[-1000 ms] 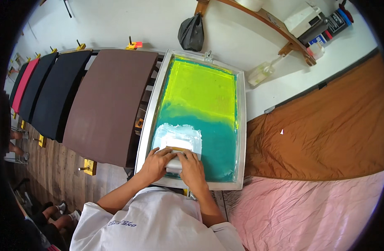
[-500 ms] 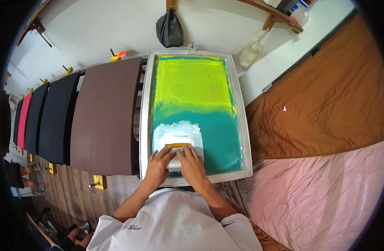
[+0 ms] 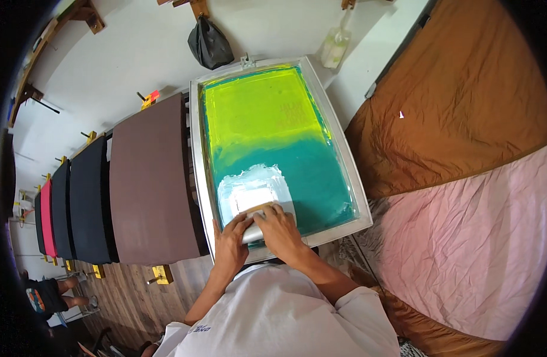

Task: Applying and spreading white ink across a silkscreen frame using a squeegee to prepare for printing.

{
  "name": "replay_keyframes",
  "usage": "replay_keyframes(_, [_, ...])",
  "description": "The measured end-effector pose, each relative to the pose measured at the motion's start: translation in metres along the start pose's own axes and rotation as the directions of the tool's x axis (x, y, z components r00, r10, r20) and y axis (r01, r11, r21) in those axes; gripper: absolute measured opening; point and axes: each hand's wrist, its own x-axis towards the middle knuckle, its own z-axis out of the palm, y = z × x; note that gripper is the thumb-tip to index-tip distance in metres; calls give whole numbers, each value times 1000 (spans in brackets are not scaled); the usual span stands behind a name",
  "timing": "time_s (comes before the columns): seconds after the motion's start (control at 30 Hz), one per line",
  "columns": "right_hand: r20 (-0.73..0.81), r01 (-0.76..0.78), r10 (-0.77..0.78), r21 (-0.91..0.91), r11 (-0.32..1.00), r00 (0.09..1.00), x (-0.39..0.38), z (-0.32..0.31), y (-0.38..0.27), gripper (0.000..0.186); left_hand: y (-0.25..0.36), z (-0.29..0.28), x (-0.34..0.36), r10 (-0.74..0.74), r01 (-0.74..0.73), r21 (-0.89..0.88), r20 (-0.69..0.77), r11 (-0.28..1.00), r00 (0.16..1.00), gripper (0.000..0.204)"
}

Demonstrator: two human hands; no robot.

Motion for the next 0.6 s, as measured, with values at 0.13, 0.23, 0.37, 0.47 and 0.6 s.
replay_keyframes(0.13, [-40, 0, 1, 12, 1000, 999, -7, 2, 1, 35, 1, -3, -2, 3, -1, -28, 58, 1000, 998, 69])
replay_keyframes(0.23, [124, -52, 45, 51, 997, 991, -9, -6, -2, 44, 7, -5, -4, 17, -17, 0, 60, 1000, 998, 69])
replay_keyframes(0.37, [-27, -35, 35, 24, 999, 999, -15, 5, -2, 45, 2, 0, -8, 6, -5, -13, 45, 1000, 999, 69])
replay_keyframes(0.47, [96, -41, 34, 76, 996, 995, -15, 0, -2, 45, 7, -3, -8, -1, 2, -15, 60, 1000, 998, 68])
replay_keyframes(0.6, [-68, -8, 8, -5, 1000, 998, -22, 4, -6, 35, 2, 4, -10, 9, -9, 2, 26, 1000, 1000, 68])
